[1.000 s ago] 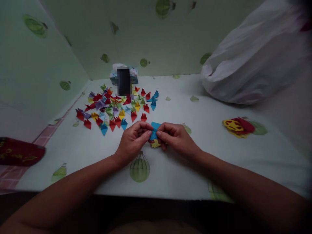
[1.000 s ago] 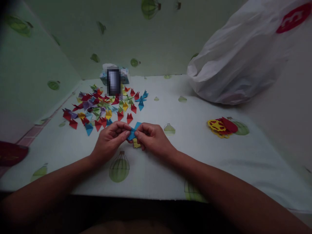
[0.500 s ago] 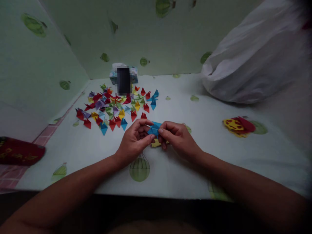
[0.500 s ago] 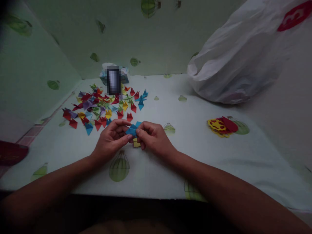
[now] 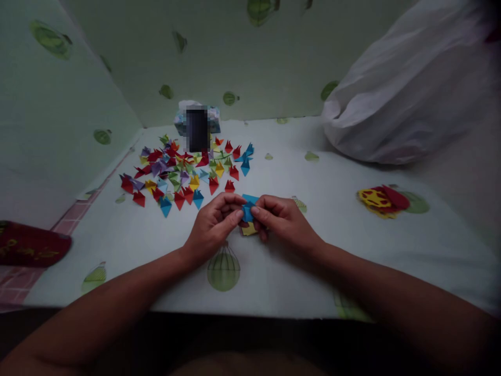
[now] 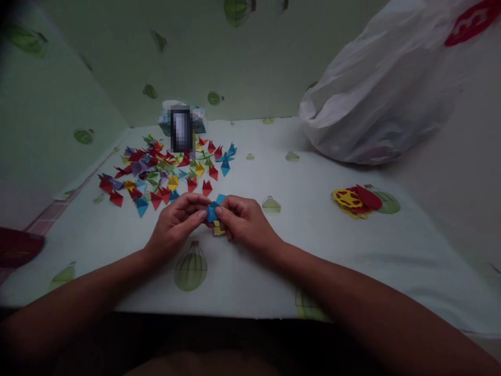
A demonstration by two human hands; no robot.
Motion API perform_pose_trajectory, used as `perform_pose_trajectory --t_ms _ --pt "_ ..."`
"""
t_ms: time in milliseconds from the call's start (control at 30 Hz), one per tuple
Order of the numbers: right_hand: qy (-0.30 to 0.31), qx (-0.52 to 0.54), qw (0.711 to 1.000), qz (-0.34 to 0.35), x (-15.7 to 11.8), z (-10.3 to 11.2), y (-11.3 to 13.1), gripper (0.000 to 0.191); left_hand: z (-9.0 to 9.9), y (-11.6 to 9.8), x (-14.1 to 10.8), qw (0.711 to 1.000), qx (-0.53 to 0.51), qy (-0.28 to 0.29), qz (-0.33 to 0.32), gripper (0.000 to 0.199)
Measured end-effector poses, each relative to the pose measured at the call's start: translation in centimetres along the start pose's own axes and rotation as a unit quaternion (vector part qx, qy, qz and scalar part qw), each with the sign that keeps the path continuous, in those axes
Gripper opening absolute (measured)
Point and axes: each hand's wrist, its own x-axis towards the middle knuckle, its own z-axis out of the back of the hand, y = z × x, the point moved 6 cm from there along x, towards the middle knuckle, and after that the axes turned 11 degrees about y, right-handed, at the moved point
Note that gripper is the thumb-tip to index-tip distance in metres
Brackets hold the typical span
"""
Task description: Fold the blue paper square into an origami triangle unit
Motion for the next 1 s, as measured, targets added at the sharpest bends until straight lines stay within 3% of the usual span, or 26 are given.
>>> perform_pose_trajectory --t_ms 233,667,1000 --pt "0.038 0.007 0.999 -0.013 0.26 -0.27 -0.1 0.036 0.57 -0.39 0.04 0.997 0.07 -0.04 -0.012 0.019" --pt "0.047 0.013 0.999 -0.012 0.23 -0.4 0.05 0.034 0.55 -0.6 0.0 0.999 0.015 -0.041 -0.014 0.014" --pt "0.056 0.016 0.998 -0.025 0.33 -0.52 -0.36 0.04 0.36 -0.44 -0.09 0.996 0.081 -0.032 -0.024 0.019"
